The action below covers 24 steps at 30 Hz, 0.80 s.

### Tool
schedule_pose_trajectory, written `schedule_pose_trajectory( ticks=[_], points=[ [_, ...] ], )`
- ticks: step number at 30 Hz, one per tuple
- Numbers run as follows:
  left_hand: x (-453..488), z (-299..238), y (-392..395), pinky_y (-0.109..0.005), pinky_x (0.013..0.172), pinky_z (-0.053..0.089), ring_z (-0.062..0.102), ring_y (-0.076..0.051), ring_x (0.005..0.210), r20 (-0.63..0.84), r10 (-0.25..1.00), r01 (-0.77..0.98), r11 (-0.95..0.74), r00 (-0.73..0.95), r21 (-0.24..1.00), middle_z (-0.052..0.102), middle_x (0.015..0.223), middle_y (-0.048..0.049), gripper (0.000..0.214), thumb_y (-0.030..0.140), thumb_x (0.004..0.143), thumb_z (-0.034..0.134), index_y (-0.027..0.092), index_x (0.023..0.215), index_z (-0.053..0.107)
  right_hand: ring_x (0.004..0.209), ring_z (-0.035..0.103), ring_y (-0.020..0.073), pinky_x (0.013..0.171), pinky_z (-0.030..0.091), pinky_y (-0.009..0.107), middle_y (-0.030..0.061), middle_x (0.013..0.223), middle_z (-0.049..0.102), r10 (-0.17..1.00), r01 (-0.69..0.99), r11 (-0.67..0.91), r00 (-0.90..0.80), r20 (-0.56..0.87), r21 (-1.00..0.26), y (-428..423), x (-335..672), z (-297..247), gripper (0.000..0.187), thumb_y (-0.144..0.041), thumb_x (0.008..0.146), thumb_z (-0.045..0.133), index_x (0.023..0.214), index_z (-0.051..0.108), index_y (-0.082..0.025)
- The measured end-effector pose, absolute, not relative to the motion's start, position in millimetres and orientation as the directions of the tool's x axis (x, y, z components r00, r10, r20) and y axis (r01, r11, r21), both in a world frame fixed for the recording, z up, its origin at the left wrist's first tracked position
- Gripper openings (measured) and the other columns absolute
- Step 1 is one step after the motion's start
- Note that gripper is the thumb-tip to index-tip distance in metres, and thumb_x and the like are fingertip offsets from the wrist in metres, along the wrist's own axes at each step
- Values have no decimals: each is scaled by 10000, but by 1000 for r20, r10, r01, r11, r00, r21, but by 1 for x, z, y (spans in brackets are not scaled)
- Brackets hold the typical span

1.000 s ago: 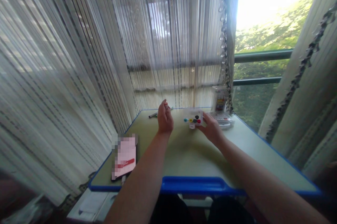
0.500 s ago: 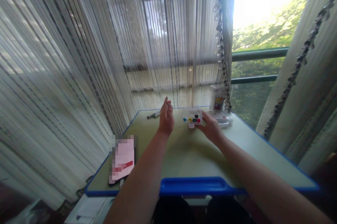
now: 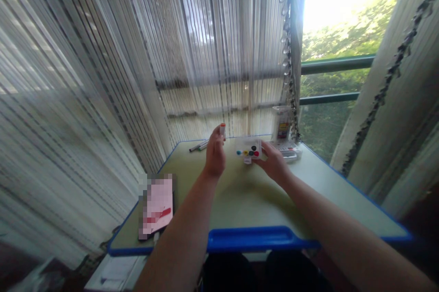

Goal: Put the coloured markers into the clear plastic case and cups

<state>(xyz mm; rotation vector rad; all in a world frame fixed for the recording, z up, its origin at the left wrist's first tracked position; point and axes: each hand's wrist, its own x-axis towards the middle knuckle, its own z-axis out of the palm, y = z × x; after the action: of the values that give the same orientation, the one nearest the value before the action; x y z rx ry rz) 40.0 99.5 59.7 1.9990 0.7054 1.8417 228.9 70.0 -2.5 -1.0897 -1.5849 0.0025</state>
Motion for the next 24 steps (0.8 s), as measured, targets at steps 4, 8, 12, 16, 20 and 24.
schedule_pose_trajectory(
  ticks=[4,8,12,16,20,24],
  points=[
    [41,59,101,-291,744,449,533,-140,782,858,513,161,-847,6,506,571,855,-43,278,389,906,404,174,1004,550,987,619,261,855,514,416,99,1082,656,617,646,570,73,784,-508,69,229,-1,554,-203,668,710,1203,565,-220],
    [43,58,101,-266,738,467,573,-133,833,878,478,132,-870,-7,475,593,923,-46,253,372,889,470,208,1080,496,997,616,259,869,510,422,91,1092,651,620,636,573,77,781,-517,69,229,-1,561,-207,673,706,1213,558,-235],
    [43,56,99,-260,732,466,581,-120,766,874,487,154,-863,-7,482,612,872,-25,263,337,871,519,218,1106,510,1000,612,260,883,507,426,94,1095,644,631,606,586,75,772,-538,71,229,-4,562,-226,675,714,1215,556,-230],
    [43,53,101,-311,799,464,579,-148,838,843,537,105,-838,-12,535,622,925,-61,320,340,919,386,186,1138,559,1004,613,256,886,511,429,87,1099,639,629,584,605,67,775,-542,71,230,-5,556,-238,684,712,1216,550,-242],
    [45,53,103,-302,764,479,582,-156,869,800,600,67,-799,30,597,621,928,-65,312,320,883,452,187,1143,564,978,623,257,867,519,426,91,1073,649,628,612,585,74,775,-532,71,230,-4,544,-234,670,725,1190,567,-230],
    [47,57,102,-234,655,494,590,-132,822,737,675,-20,-737,6,675,602,918,-38,284,272,773,623,210,1043,561,974,623,258,863,517,428,95,1075,653,628,625,578,71,775,-525,70,229,-3,552,-229,669,722,1196,558,-224]
  ],
)
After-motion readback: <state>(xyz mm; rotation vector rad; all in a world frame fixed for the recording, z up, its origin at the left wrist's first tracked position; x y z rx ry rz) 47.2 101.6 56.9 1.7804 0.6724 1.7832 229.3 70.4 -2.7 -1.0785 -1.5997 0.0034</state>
